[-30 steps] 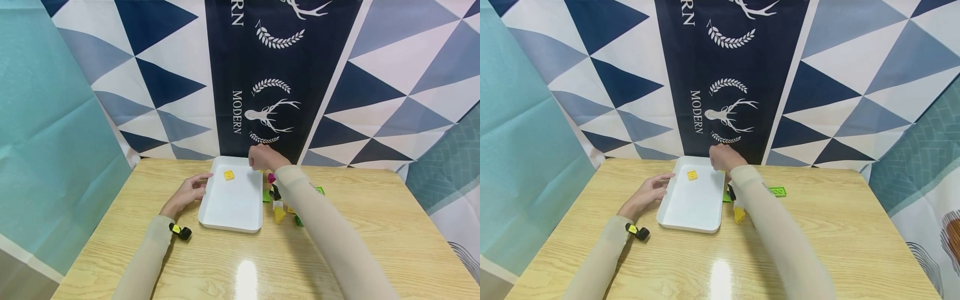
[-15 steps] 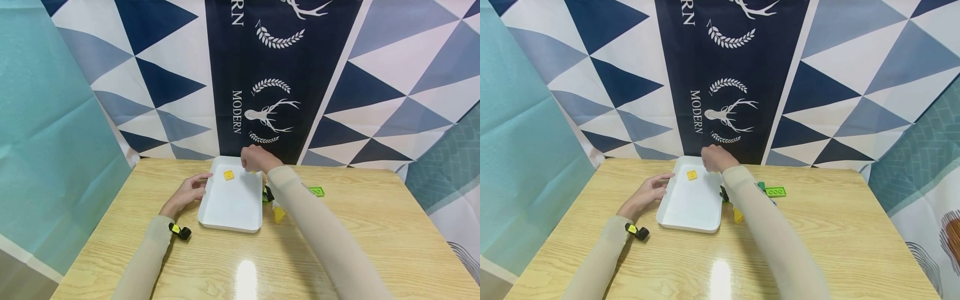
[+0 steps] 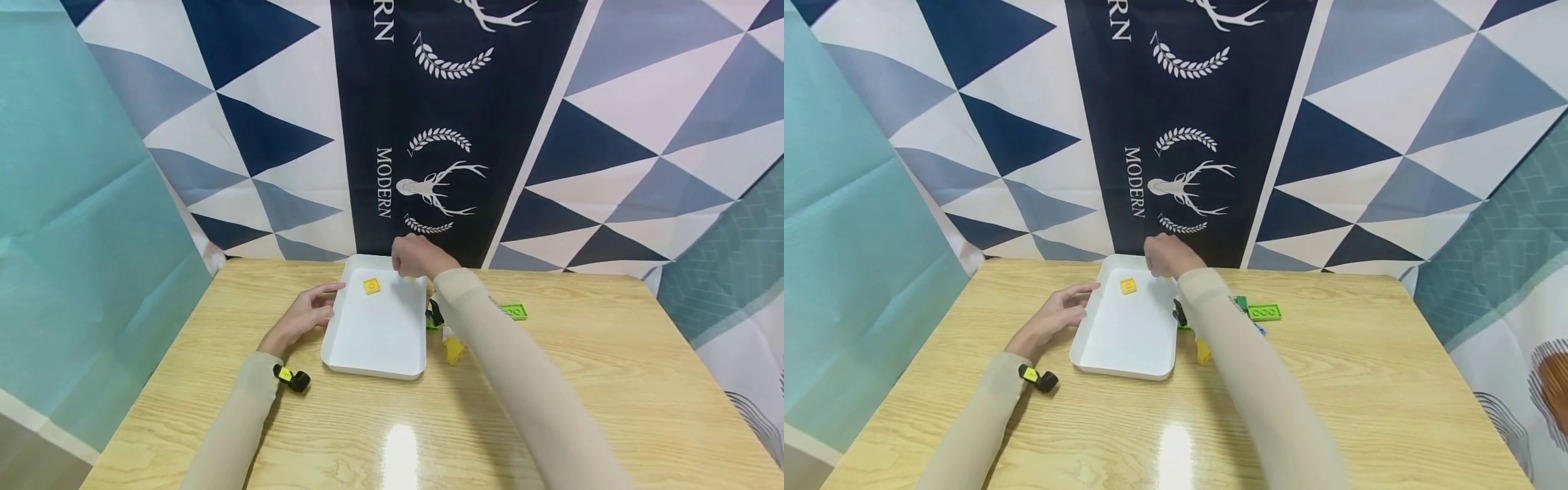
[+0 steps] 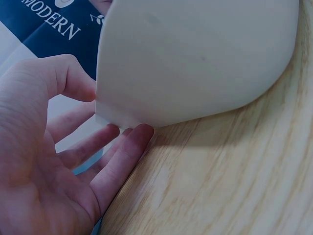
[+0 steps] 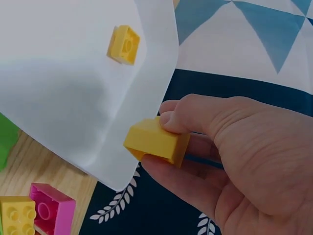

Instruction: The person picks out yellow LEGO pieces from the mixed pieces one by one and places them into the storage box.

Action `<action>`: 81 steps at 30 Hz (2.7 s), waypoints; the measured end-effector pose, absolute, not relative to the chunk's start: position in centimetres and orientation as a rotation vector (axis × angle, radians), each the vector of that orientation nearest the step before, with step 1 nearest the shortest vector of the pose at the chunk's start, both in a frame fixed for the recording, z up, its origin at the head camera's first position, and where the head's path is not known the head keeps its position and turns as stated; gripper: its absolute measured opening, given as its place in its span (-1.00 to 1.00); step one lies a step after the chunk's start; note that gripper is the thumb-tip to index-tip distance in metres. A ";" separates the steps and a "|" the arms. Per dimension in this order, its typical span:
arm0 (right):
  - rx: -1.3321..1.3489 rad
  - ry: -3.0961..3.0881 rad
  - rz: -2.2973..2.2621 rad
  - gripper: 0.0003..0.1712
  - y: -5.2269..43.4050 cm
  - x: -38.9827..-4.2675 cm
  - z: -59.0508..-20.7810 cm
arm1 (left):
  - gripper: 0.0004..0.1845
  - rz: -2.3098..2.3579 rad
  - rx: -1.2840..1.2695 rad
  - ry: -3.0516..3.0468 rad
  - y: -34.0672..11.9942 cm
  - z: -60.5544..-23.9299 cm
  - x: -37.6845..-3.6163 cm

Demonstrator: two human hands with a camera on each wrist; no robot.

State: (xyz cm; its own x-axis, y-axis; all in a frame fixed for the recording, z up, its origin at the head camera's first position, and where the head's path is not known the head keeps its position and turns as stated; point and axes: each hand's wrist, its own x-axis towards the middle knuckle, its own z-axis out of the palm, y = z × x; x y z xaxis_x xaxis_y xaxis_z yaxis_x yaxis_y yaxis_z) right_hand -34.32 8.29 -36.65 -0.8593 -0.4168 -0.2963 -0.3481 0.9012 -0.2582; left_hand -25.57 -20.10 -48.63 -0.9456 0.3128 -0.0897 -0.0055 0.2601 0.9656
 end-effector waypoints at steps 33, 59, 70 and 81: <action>-0.605 2.834 -0.198 -0.74 7.3 -33.6 -41.0 | -0.21 1.737 0.297 2.272 -20.2 -48.7 -25.6; -0.663 2.800 -0.298 -0.75 9.5 -39.7 -48.3 | -0.21 1.728 0.272 2.279 -20.2 -48.7 -25.7; -0.621 2.823 -0.266 -0.75 7.9 -32.6 -41.5 | -0.24 1.722 0.286 2.282 -20.1 -48.7 -25.6; -0.651 2.790 -0.331 -0.80 9.1 -38.3 -47.4 | -0.24 1.732 0.303 2.278 -20.2 -48.7 -25.6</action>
